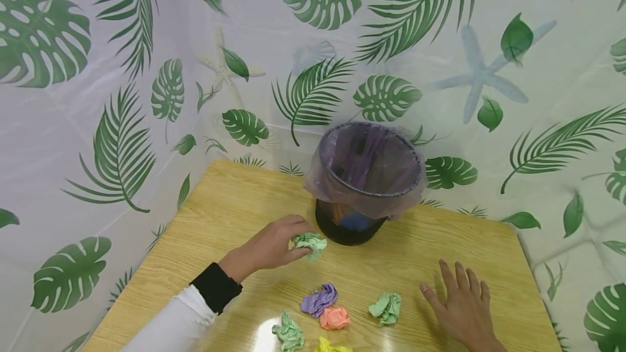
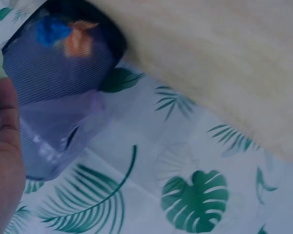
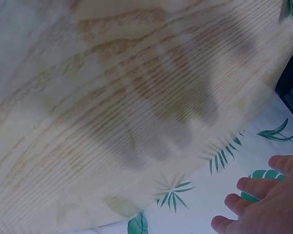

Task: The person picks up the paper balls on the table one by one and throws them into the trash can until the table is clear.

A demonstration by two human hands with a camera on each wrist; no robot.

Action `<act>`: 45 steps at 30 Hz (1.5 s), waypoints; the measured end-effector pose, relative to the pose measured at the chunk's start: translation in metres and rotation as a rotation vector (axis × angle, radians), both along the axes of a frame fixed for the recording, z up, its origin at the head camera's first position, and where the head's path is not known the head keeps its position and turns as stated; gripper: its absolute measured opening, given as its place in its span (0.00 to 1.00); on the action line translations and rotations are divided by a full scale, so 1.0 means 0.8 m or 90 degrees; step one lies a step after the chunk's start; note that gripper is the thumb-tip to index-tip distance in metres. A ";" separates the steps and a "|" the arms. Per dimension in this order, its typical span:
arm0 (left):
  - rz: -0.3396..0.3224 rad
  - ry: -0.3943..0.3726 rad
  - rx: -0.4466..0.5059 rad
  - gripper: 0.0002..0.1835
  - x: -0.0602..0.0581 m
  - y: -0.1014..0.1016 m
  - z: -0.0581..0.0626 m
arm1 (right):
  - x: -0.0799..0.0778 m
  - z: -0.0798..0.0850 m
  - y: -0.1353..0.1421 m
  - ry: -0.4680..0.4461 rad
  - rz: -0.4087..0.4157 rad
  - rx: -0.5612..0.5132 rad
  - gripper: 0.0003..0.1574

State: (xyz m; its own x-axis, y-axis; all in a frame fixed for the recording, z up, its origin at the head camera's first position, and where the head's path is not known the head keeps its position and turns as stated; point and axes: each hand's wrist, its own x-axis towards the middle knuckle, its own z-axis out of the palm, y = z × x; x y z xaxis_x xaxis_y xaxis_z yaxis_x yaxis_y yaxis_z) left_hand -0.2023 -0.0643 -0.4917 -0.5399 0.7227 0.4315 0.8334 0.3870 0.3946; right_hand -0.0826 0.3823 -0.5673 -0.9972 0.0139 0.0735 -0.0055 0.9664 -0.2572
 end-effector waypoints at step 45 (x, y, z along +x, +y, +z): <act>0.174 0.174 0.158 0.19 -0.070 0.131 0.136 | 0.001 0.009 0.000 0.001 -0.012 0.001 0.52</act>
